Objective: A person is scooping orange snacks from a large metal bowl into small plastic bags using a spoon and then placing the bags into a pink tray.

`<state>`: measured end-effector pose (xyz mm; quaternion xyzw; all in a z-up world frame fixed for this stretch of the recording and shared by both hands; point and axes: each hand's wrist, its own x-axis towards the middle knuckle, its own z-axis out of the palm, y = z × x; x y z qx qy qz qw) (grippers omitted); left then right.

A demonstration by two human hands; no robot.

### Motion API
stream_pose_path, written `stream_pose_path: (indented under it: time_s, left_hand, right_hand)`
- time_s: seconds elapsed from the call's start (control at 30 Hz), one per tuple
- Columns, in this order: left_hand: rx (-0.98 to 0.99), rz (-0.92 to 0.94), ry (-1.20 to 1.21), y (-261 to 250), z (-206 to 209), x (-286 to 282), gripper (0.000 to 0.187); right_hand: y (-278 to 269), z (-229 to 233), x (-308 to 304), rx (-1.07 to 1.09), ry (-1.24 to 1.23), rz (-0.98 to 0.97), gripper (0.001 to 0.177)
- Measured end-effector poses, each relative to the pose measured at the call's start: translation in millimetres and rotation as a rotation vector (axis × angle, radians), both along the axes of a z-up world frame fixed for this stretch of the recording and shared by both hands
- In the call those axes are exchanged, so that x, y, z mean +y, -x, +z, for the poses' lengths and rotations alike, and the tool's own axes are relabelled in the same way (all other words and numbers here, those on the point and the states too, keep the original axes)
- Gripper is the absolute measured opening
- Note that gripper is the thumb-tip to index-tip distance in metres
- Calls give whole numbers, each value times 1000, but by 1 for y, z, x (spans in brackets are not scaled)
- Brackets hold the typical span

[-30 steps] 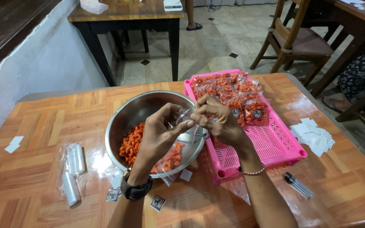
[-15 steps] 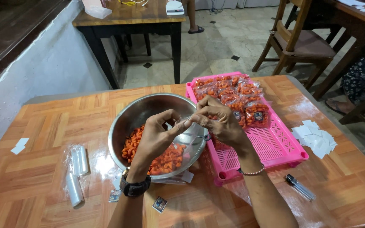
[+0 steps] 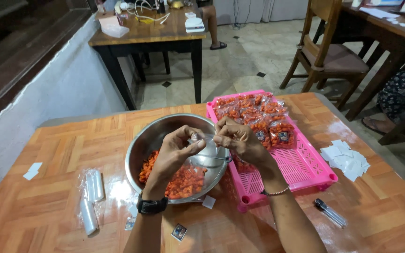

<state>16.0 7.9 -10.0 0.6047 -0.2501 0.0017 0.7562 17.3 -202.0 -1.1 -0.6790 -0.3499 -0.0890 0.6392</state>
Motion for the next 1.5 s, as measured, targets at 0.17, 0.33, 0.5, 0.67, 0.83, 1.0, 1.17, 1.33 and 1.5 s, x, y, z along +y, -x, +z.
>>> stream_pose_path:
  time_s: [0.17,0.33,0.5,0.67,0.83,1.0,1.17,1.33,1.5]
  left_hand:
    - [-4,-120,90,17,22,4,22]
    - [12,-188,108,9,2,6,22]
    - [46,-147,44,12,1,0,21]
    - [30,-125,14,27,-2,-5,19]
    - [-2,-77,-11,48,7,-6,24]
    - [161,-99,-169,82,26,2,61]
    - [139,-43,-286,87,15,11,29]
    - [104,49,-261,82,-5,16,14]
    - [45,95,-172,81,-13,21,15]
  right_hand:
    - [-3,-5,-4,27,45,37,23]
    - [6,-1,-6,38,45,86,24]
    - [24,1,-11,43,121,80,26]
    - [56,7,-6,-40,209,72,25]
    - [59,8,-9,-90,282,40,20]
    - [60,12,-13,-342,350,-187,17]
    - [70,24,-13,-337,350,-242,16]
    - [72,26,-1,-351,398,-246,16]
    - [66,20,9,-357,448,-238,18]
